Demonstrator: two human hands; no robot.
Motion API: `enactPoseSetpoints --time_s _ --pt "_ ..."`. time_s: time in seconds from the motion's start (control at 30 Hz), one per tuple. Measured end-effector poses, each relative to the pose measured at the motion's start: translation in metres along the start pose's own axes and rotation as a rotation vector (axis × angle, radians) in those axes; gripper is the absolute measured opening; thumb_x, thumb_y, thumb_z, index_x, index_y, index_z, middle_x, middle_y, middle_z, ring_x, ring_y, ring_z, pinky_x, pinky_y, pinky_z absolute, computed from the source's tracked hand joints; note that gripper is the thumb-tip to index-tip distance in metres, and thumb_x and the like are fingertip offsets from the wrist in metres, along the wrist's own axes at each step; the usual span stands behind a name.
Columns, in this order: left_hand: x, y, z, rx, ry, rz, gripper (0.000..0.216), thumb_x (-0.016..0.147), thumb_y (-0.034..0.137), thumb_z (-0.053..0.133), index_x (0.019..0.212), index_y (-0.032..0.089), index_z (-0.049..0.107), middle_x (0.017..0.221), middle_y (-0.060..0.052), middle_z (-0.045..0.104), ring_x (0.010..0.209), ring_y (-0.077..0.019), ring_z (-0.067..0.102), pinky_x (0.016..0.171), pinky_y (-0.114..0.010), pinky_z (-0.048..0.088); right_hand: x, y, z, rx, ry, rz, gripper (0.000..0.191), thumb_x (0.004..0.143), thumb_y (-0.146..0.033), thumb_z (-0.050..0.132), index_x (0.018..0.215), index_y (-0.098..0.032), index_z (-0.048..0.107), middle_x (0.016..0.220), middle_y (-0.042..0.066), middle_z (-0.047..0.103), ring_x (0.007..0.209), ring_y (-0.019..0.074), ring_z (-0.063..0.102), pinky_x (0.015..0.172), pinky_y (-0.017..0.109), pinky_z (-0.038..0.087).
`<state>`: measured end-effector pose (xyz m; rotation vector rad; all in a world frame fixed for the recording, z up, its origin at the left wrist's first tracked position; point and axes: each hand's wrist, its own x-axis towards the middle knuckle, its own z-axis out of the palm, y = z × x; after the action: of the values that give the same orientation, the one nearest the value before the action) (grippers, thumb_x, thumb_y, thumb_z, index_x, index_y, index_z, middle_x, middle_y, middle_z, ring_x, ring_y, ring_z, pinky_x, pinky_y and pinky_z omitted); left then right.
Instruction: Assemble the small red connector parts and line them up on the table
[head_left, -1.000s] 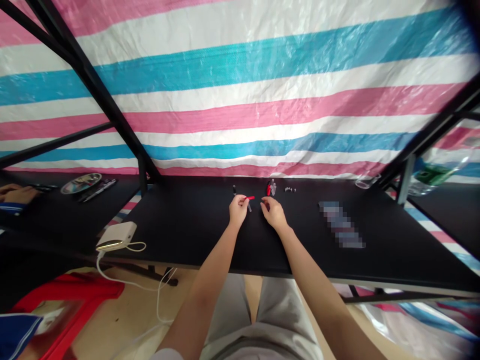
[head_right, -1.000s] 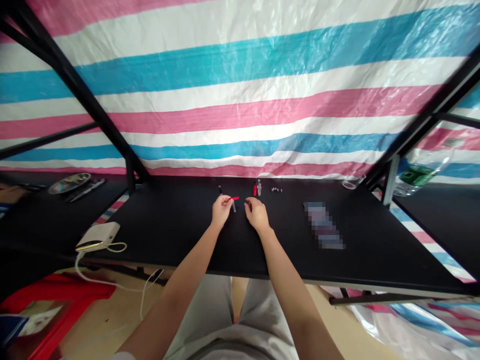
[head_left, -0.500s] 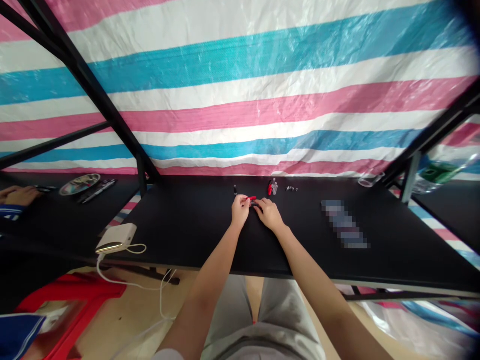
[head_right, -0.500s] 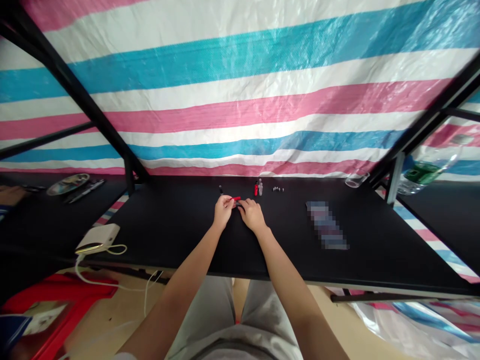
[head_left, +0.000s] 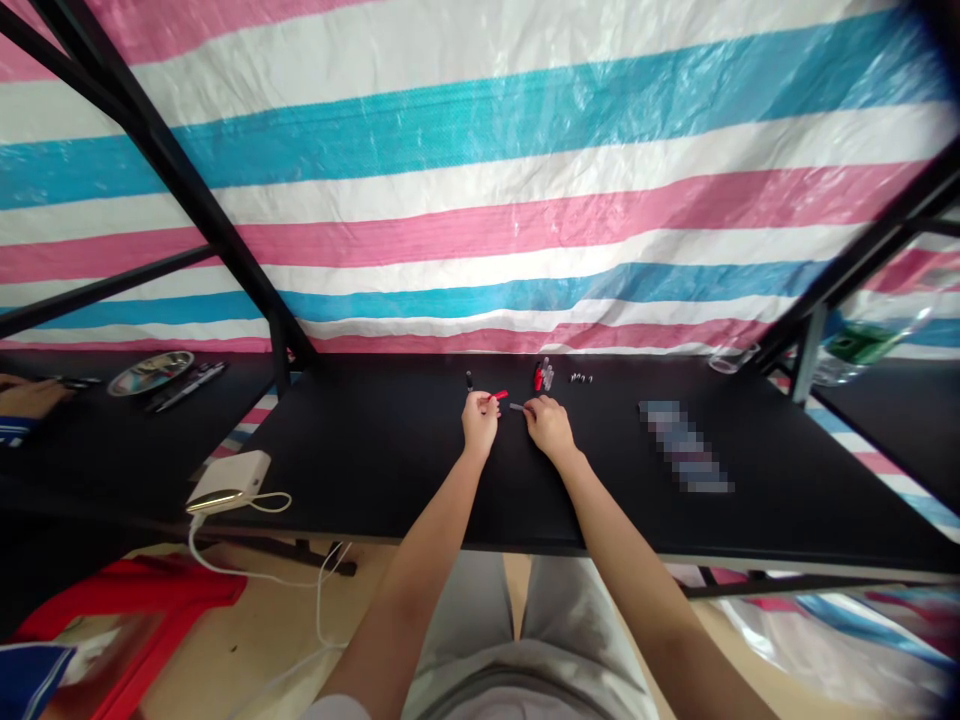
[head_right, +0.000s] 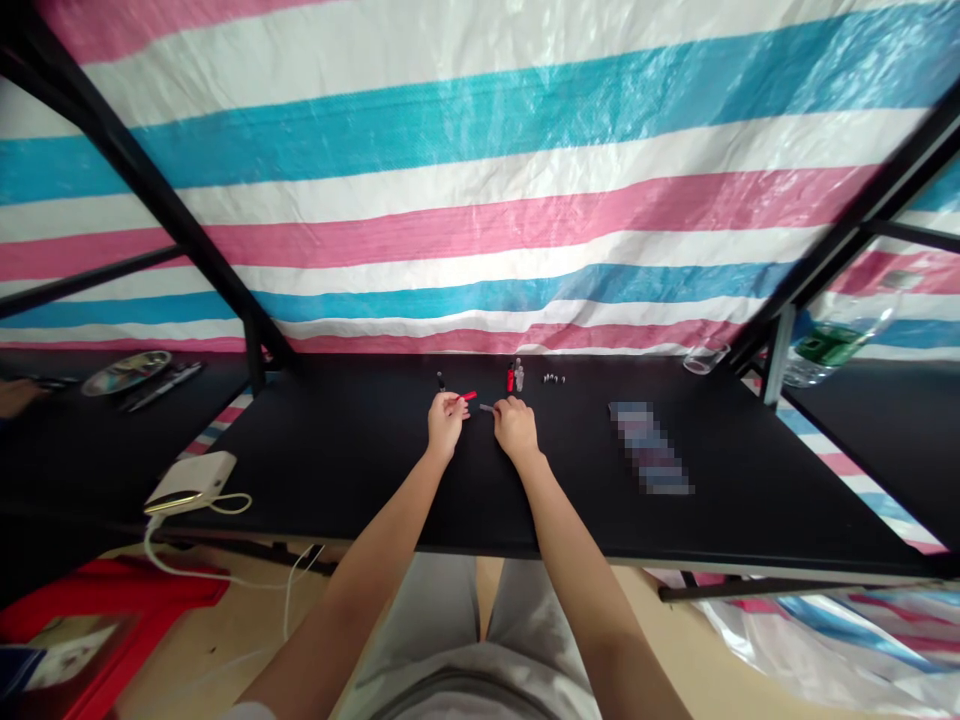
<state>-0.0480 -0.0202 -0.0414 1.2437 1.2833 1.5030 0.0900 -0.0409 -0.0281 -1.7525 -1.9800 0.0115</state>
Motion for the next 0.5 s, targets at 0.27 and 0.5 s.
enactPoseSetpoints --time_s 0.27,0.5 --pt "-0.003 0.005 -0.001 -0.011 -0.007 -0.016 0.017 0.075 0.028 0.056 0.084 0.016 0.048 0.081 -0.005 0.061 0.066 -0.0126 0.06 0.058 -0.027 0.053 0.004 -0.008 0.004 -0.024 -0.044 -0.097 0.023 0.085 -0.029 0.045 0.091 -0.02 0.065 0.084 0.007 0.06 0.081 0.0189 0.053 0.067 0.028 0.035" --pt "-0.004 0.012 -0.001 -0.079 -0.007 -0.063 0.02 0.072 0.03 0.06 0.083 0.015 0.052 0.074 -0.004 0.059 0.064 -0.0114 0.058 0.052 -0.022 0.05 -0.005 -0.009 -0.002 0.248 0.219 -0.04 0.019 0.083 -0.029 0.046 0.089 -0.017 0.059 0.077 0.005 0.063 0.074 0.0171 0.056 0.072 0.03 0.037"
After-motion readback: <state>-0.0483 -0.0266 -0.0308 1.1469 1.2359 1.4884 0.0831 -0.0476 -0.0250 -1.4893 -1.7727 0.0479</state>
